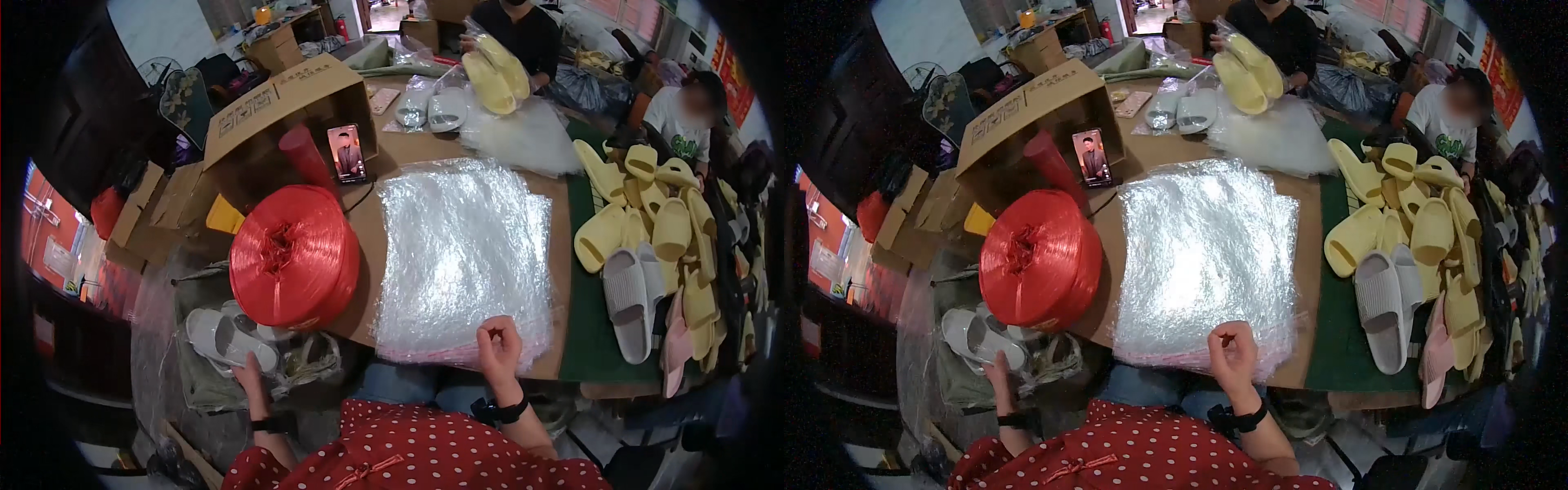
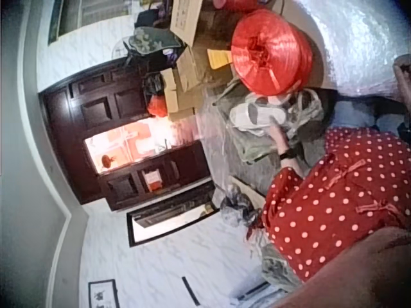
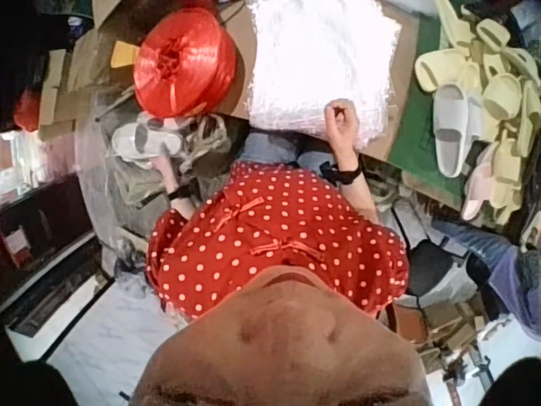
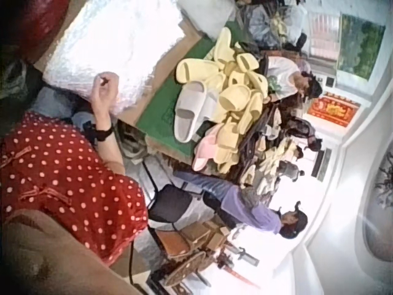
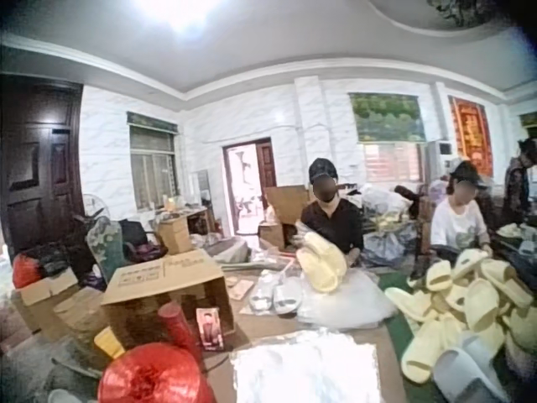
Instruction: Packaging pairs of sandals into plastic bags in a manufacturing facility.
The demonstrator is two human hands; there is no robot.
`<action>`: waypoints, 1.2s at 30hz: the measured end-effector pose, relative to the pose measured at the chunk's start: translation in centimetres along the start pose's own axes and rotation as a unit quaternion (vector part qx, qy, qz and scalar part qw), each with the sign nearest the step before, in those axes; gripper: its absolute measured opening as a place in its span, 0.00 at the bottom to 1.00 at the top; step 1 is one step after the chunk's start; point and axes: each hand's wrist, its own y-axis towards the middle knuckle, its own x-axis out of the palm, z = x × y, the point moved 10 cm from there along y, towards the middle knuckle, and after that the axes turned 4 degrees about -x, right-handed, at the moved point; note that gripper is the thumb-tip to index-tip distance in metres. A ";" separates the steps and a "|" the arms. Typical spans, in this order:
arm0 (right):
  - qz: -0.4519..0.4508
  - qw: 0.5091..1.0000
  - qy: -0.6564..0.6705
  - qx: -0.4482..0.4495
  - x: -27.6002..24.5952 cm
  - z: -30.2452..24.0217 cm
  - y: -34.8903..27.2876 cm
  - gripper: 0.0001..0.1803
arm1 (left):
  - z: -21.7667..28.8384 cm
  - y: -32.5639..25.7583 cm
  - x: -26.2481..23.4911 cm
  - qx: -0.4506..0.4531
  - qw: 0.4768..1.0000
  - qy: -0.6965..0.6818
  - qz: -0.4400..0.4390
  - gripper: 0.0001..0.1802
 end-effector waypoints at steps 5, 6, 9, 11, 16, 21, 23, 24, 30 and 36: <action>0.023 0.996 0.047 0.078 -0.4 1.8 -0.2 0.04 | -3.1 5.5 -3.0 -0.015 0.993 0.102 0.051 0.32; 0.030 0.994 0.066 0.080 -0.4 2.1 -0.3 0.04 | -3.0 5.8 -2.6 -0.015 0.994 0.101 0.049 0.32; 0.035 0.993 0.073 0.080 -0.4 2.3 -0.4 0.04 | -0.9 6.1 -1.2 -0.065 0.959 0.272 0.052 0.30; 0.035 0.994 0.061 0.079 -0.7 2.1 -0.5 0.04 | 2.1 3.1 0.7 -0.105 0.928 0.357 0.036 0.36; 0.055 0.998 -0.016 0.024 -2.9 -0.5 0.1 0.04 | 6.9 0.9 0.4 -0.098 0.907 0.407 -0.042 0.45; 0.099 0.992 -0.079 -0.013 -6.6 -1.5 0.8 0.04 | 24.9 -9.8 5.0 0.240 0.816 0.487 0.199 0.36; 0.115 0.990 -0.080 -0.007 -7.5 -1.6 1.1 0.04 | 26.8 -13.1 8.9 0.313 0.878 0.351 0.089 0.33; 0.131 0.988 -0.080 0.000 -8.0 -1.5 1.1 0.04 | 28.1 -15.6 11.5 0.374 0.905 0.201 -0.023 0.31; 0.164 0.971 -0.171 -0.024 -10.6 -2.3 0.8 0.04 | 26.4 -26.9 28.8 0.457 0.765 0.138 -0.432 0.22; 0.180 0.920 -0.345 -0.045 -15.0 -5.5 1.4 0.05 | 22.7 -28.7 36.9 0.535 0.649 0.218 -0.495 0.30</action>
